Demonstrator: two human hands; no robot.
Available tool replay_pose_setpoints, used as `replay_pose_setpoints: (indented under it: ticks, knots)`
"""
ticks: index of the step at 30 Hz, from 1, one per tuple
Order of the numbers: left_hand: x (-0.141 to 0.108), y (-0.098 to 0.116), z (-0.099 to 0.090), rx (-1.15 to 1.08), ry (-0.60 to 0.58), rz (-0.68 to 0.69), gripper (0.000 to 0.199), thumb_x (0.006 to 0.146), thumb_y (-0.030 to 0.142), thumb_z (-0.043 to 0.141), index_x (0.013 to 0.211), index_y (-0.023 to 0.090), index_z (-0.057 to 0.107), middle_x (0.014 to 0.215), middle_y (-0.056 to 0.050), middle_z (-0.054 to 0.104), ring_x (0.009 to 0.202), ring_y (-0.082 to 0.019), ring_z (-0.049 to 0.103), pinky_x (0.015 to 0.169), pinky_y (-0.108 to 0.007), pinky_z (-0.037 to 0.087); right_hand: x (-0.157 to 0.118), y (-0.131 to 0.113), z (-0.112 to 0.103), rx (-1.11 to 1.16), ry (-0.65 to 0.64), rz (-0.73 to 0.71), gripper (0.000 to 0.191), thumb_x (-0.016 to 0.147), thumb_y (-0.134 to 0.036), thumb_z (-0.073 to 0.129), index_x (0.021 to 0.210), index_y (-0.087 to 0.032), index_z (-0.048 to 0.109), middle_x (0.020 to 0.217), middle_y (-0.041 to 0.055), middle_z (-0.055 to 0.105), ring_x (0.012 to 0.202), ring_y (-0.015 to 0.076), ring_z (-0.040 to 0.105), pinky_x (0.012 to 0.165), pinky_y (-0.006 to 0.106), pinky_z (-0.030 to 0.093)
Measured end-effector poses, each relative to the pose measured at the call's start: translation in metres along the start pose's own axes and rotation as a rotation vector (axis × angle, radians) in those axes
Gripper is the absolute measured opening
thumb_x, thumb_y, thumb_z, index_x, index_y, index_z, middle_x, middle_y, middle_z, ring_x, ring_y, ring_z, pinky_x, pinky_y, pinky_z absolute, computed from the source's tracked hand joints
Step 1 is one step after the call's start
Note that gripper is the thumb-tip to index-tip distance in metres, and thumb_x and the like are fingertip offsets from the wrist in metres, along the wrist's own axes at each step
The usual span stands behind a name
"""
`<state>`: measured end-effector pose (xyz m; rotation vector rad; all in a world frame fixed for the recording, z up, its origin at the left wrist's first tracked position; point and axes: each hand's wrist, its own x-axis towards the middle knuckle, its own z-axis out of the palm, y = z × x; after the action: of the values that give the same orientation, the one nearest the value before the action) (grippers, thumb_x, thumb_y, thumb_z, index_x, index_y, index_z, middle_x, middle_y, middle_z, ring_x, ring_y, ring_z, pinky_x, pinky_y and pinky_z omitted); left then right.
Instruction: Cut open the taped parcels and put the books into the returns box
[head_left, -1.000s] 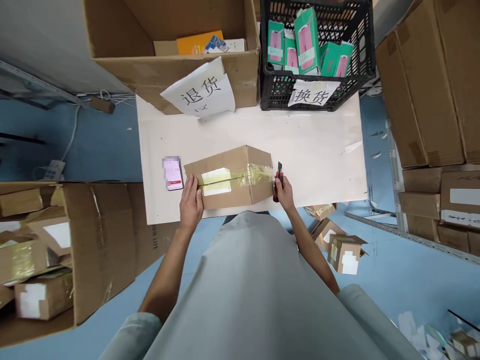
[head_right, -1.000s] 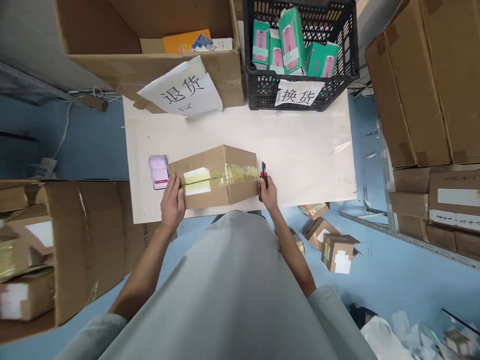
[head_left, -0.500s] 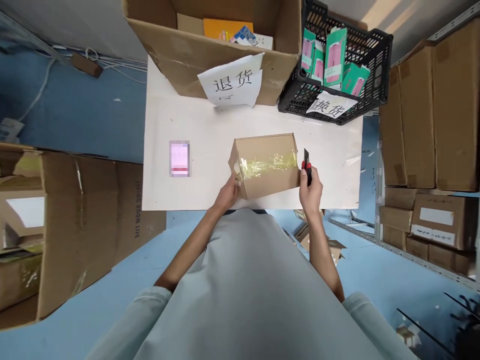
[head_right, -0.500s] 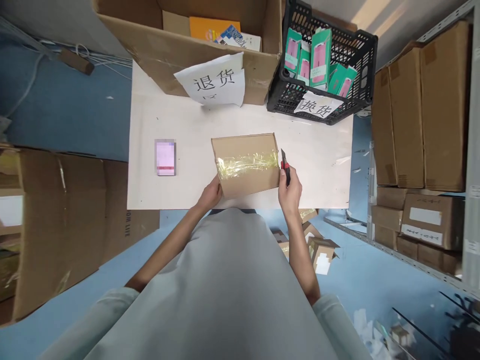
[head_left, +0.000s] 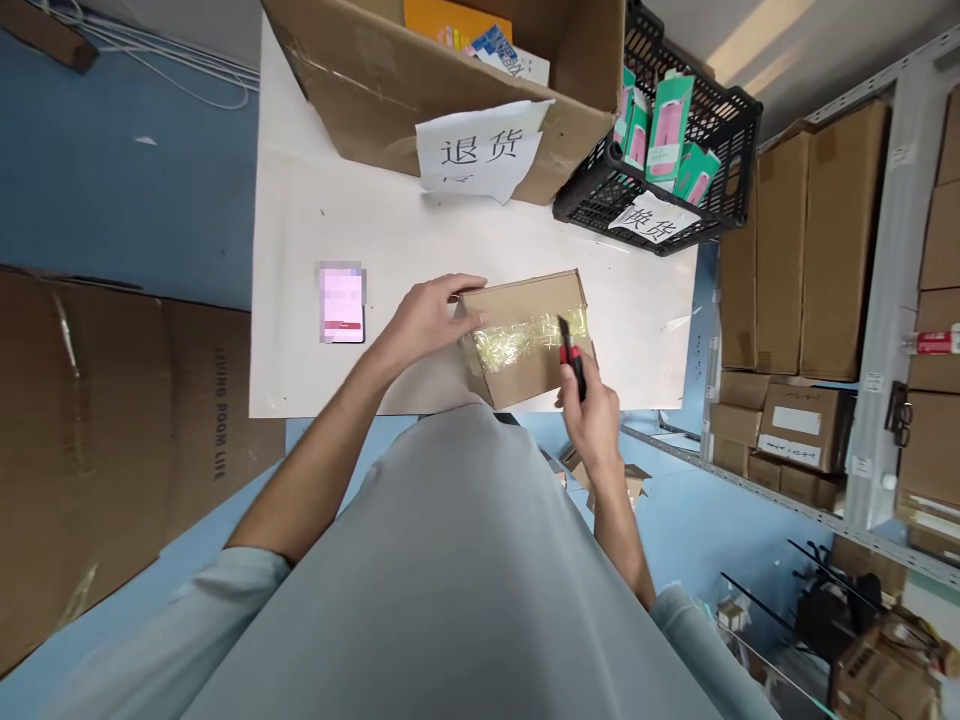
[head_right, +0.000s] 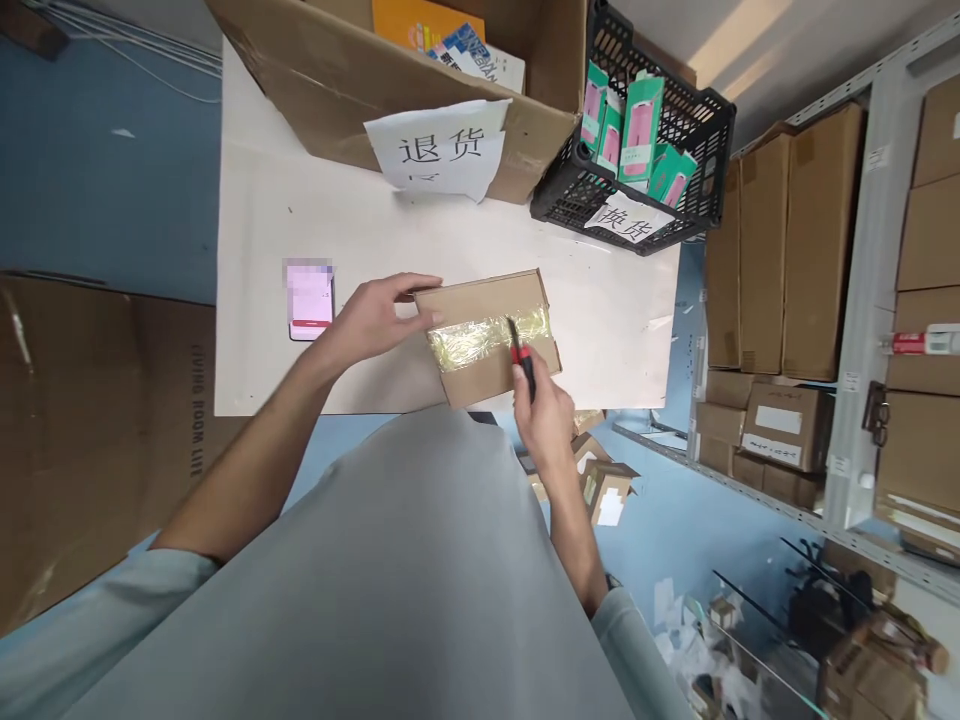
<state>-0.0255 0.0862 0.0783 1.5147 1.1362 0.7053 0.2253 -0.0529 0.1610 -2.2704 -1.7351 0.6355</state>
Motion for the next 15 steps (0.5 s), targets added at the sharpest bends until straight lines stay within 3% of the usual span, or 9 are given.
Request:
replay_pose_setpoints:
  ticks: [6, 15]
  knots:
    - [0.015, -0.022, 0.002, -0.034, -0.061, 0.033, 0.046, 0.082, 0.041, 0.087, 0.123, 0.023, 0.079, 0.129, -0.009, 0.075, 0.118, -0.029, 0.071, 0.109, -0.046, 0.057, -0.022, -0.068, 0.012, -0.151, -0.300, -0.042, 0.058, 0.115, -0.039, 0.039, 0.173, -0.029, 0.042, 0.127, 0.0060, 0.083, 0.107, 0.0289, 0.081, 0.089, 0.032, 0.058]
    - [0.009, -0.022, 0.001, -0.096, -0.085, 0.056, 0.042, 0.083, 0.036, 0.084, 0.122, 0.024, 0.078, 0.126, -0.007, 0.075, 0.116, -0.028, 0.071, 0.110, -0.045, 0.057, -0.019, -0.116, 0.015, -0.438, -0.446, 0.071, 0.061, 0.117, -0.035, 0.036, 0.178, -0.027, 0.032, 0.114, 0.0090, 0.085, 0.103, 0.0300, 0.081, 0.088, 0.032, 0.056]
